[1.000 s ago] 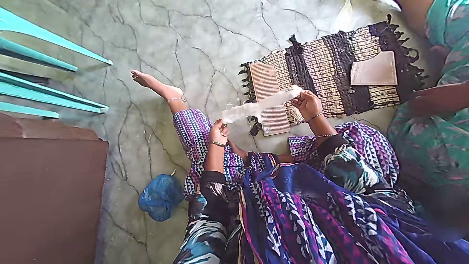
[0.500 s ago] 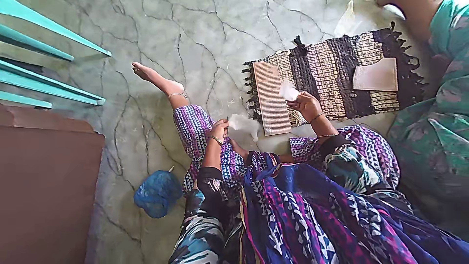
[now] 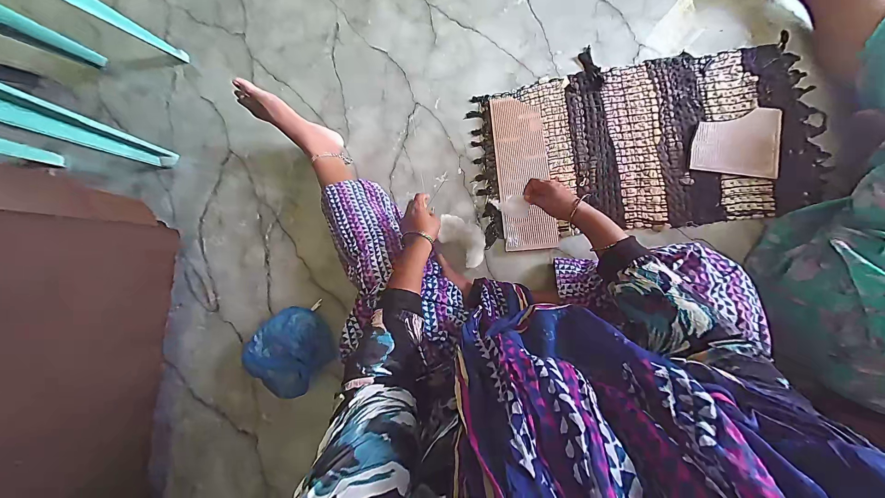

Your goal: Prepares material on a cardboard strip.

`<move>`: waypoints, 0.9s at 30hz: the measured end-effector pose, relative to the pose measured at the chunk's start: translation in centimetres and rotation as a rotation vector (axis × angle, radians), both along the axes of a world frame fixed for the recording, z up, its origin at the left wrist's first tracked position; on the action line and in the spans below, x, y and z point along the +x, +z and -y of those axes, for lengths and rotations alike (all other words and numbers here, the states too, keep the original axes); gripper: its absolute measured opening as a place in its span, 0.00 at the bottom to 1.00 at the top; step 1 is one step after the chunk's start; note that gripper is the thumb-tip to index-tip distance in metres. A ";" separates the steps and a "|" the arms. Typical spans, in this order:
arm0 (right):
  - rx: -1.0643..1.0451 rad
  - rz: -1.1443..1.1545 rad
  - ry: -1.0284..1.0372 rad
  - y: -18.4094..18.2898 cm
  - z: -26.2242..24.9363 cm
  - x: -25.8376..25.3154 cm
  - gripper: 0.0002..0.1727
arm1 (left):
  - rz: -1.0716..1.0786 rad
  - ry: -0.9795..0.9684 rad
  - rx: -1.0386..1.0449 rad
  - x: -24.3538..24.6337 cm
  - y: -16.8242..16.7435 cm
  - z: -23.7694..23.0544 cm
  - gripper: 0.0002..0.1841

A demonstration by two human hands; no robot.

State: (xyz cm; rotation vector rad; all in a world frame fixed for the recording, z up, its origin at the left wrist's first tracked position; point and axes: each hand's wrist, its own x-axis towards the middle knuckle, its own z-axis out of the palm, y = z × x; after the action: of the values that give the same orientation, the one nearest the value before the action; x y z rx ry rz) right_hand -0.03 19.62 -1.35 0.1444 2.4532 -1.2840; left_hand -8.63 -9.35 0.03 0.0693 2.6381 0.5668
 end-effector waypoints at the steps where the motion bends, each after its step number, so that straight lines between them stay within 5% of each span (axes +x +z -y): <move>1: 0.035 -0.025 0.024 0.1 0.0 0.0 0.15 | -0.103 -0.015 0.060 0.1 0.4 -0.6 0.25; 4: 0.038 -0.149 0.041 -0.2 0.2 0.4 0.14 | -0.208 -0.107 0.410 0.1 0.1 -2.7 0.21; 10: -0.276 -0.242 -0.013 -0.1 0.1 1.2 0.12 | 0.270 -0.289 0.899 -0.3 -2.6 -7.6 0.36; 14: -0.548 -0.197 -0.062 -1.2 -1.3 1.1 0.08 | 0.571 -0.455 1.007 -0.5 -3.8 -8.0 0.32; 17: -0.612 -0.069 -0.116 -1.3 -1.5 0.9 0.07 | 0.545 -0.349 0.852 0.6 -2.2 -9.4 0.19; 19: -0.599 0.001 -0.181 -1.3 -1.3 0.7 0.07 | 0.584 -0.099 0.395 1.8 2.4 -12.9 0.14; 22: -0.575 0.124 -0.376 -0.5 -0.2 0.3 0.16 | 0.276 -0.197 0.694 2.3 -2.8 -11.3 0.11; 27: -0.577 0.332 -0.522 -0.1 1.4 0.7 0.33 | 0.252 0.023 0.517 4.7 4.6 -12.6 0.15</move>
State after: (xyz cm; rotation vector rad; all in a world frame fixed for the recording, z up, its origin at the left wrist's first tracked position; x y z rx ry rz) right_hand 0.69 18.21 -1.42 0.8050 1.7360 -1.9407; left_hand -3.97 3.29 4.64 0.1146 2.1950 1.1705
